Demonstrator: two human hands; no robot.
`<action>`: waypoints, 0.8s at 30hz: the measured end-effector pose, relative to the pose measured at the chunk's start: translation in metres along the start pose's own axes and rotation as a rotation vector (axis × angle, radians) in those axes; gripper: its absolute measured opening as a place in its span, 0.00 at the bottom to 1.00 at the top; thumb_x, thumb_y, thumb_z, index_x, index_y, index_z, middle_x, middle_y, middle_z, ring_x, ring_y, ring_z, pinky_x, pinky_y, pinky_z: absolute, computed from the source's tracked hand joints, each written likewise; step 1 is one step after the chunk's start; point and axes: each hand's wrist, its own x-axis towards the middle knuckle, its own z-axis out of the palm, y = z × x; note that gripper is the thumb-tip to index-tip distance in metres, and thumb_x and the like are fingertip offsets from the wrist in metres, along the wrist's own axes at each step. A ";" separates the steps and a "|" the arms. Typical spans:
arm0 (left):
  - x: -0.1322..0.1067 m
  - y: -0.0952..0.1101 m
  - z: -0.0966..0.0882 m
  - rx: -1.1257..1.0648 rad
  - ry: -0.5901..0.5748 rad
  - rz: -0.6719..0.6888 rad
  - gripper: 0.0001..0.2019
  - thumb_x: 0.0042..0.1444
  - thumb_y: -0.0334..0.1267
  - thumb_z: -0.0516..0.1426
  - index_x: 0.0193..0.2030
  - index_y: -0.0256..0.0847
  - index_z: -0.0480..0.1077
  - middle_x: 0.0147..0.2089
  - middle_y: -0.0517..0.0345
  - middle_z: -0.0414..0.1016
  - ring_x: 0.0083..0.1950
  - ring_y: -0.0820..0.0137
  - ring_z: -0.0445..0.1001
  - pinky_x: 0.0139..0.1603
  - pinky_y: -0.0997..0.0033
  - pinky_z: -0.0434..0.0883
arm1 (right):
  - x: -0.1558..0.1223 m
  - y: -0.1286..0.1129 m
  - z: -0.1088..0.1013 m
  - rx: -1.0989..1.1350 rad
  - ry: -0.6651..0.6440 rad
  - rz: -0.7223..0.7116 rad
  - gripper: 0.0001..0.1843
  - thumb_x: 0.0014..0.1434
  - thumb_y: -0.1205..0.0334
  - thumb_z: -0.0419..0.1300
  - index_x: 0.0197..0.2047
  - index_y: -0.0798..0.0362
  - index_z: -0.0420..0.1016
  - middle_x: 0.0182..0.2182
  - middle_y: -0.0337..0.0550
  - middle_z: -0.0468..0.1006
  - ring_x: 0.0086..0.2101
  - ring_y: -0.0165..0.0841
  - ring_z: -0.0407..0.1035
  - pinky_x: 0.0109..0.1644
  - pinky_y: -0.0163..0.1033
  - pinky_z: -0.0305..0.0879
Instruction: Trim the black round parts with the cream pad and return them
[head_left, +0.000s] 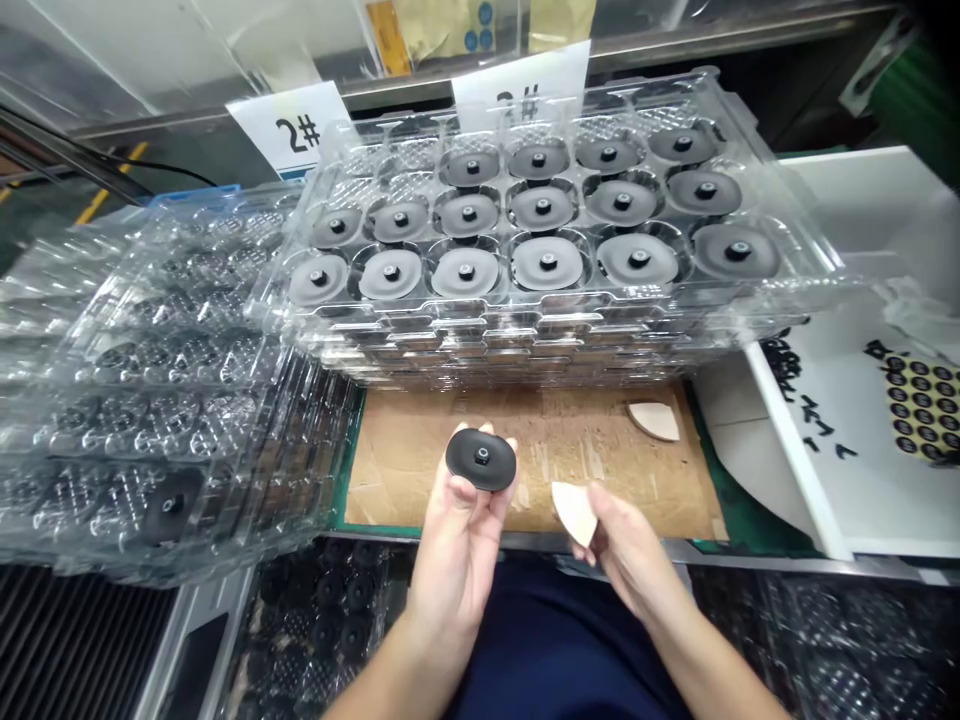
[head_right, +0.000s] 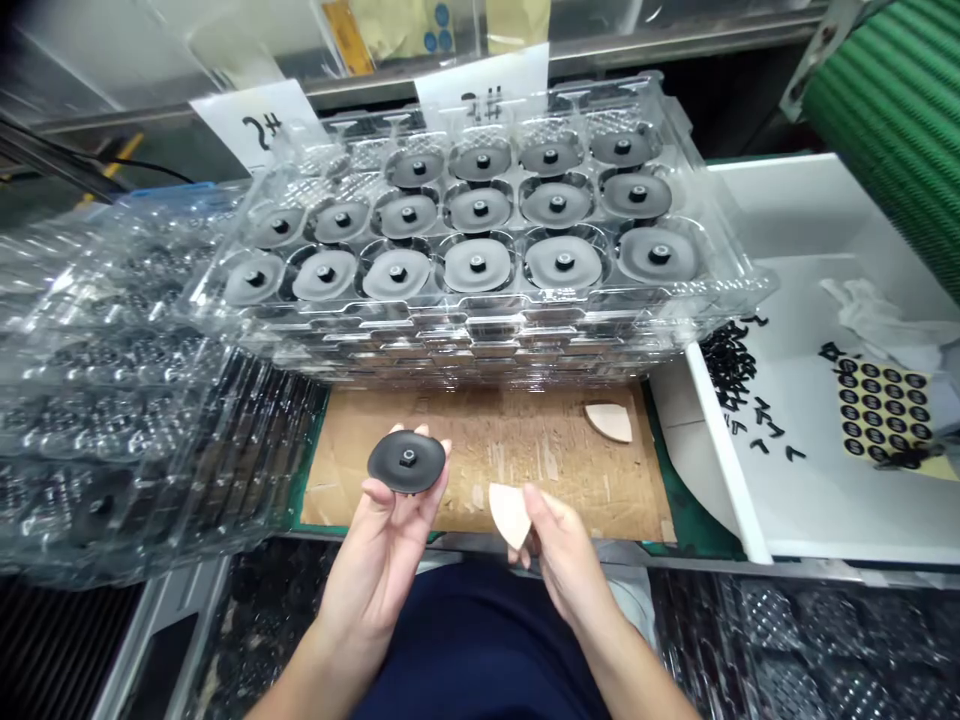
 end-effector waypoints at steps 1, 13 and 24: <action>0.000 0.000 -0.001 0.009 -0.005 0.000 0.18 0.46 0.43 0.64 0.46 0.45 0.74 0.50 0.55 0.78 0.53 0.61 0.75 0.56 0.64 0.70 | -0.003 0.004 0.001 0.017 -0.012 0.037 0.28 0.58 0.40 0.52 0.25 0.58 0.72 0.14 0.38 0.66 0.15 0.27 0.60 0.15 0.31 0.55; -0.007 -0.003 -0.002 0.190 -0.082 -0.117 0.27 0.42 0.42 0.67 0.52 0.47 0.71 0.47 0.55 0.78 0.43 0.68 0.77 0.41 0.75 0.74 | -0.008 -0.111 0.035 -0.509 -0.280 -0.606 0.11 0.62 0.69 0.52 0.45 0.52 0.73 0.37 0.41 0.76 0.36 0.28 0.70 0.41 0.32 0.66; -0.013 0.007 -0.002 0.170 -0.128 -0.213 0.24 0.36 0.37 0.70 0.45 0.48 0.76 0.47 0.59 0.80 0.45 0.71 0.76 0.44 0.80 0.72 | -0.026 -0.111 0.022 -0.596 -0.323 -0.561 0.10 0.60 0.70 0.55 0.42 0.51 0.74 0.30 0.36 0.75 0.27 0.23 0.68 0.29 0.27 0.62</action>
